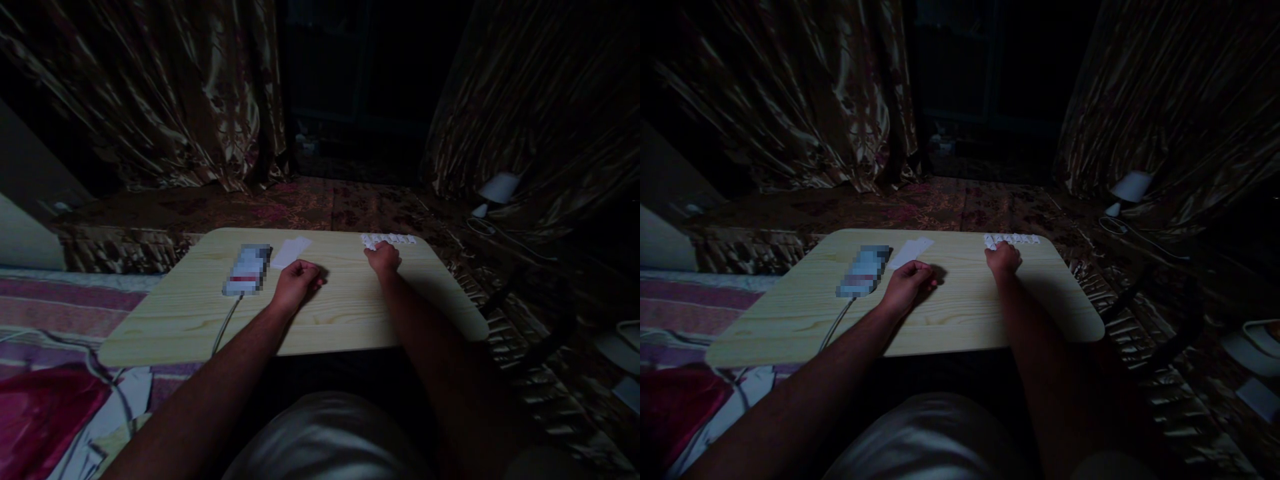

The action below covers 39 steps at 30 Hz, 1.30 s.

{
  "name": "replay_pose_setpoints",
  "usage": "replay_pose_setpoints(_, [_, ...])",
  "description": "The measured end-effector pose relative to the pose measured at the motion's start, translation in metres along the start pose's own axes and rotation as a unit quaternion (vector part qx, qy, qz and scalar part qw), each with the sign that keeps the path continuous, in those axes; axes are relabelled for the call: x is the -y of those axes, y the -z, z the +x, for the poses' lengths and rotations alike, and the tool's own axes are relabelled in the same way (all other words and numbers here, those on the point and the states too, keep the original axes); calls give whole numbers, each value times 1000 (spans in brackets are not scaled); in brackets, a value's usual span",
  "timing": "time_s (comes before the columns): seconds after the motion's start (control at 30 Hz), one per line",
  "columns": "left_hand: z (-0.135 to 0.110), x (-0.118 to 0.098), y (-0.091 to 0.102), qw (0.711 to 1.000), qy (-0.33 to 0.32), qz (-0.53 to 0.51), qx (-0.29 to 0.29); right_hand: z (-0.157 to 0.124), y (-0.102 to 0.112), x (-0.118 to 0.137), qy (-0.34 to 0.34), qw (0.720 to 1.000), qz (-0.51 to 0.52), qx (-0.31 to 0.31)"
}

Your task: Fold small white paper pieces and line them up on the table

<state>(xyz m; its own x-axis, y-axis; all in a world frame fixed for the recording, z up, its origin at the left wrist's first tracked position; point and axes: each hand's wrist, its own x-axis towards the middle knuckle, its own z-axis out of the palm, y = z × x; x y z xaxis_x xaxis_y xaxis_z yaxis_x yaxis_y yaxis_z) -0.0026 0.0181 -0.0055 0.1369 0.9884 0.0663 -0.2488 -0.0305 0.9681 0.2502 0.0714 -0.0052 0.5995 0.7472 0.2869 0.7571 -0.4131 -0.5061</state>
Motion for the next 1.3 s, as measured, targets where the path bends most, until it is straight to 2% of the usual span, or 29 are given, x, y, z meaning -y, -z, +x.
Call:
replay_pose_setpoints(0.3, [0, -1, -1, 1000, 12, -5, -9, 8, -5, 3, -7, 1000, -26, 15])
replay_pose_setpoints(1.3, [2, 5, 0, 1000, -3, 23, 4, 3, -6, -1, 6, 999, -52, 16])
